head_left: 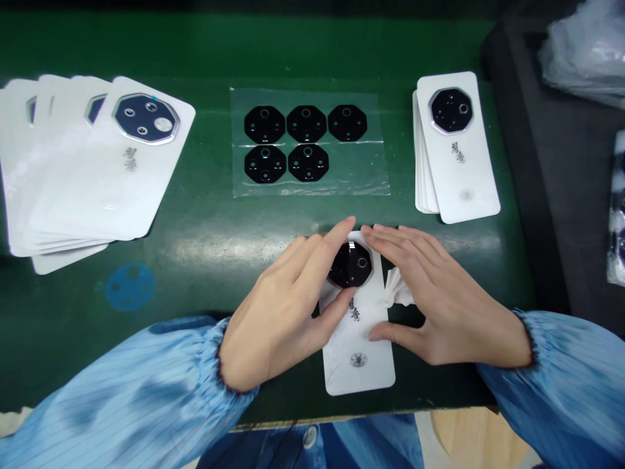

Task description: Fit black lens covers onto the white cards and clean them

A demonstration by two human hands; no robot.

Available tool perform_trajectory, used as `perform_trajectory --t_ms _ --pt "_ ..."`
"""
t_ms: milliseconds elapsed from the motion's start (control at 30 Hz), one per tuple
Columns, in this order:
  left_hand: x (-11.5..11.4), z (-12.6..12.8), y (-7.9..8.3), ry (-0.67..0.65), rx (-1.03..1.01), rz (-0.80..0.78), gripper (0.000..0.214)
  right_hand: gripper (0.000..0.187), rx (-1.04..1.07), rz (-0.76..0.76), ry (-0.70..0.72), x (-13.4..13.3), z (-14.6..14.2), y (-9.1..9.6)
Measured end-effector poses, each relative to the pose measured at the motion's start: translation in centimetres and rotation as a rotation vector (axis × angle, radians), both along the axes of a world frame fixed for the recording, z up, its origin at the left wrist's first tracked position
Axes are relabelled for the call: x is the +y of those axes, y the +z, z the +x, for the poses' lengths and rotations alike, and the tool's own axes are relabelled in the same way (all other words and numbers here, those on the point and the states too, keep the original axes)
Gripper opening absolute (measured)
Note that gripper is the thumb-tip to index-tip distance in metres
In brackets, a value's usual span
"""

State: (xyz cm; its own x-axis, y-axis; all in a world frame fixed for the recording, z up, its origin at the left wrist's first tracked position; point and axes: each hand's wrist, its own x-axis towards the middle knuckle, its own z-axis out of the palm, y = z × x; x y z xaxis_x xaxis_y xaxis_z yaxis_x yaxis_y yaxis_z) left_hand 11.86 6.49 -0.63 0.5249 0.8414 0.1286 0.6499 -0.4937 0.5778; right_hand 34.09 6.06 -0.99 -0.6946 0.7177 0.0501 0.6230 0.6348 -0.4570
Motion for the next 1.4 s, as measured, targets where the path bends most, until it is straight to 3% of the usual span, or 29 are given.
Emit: perform_trajectory --t_ms 500,1400 --pt "0.3 0.3 0.4 0.025 -0.049 -0.059 0.065 0.094 0.004 -0.002 -0.005 0.0 -0.1 -0.1" --pt "1.3 0.0 0.5 -0.064 -0.032 -0.102 0.067 0.096 -0.003 -0.013 -0.009 0.0 -0.1 -0.1"
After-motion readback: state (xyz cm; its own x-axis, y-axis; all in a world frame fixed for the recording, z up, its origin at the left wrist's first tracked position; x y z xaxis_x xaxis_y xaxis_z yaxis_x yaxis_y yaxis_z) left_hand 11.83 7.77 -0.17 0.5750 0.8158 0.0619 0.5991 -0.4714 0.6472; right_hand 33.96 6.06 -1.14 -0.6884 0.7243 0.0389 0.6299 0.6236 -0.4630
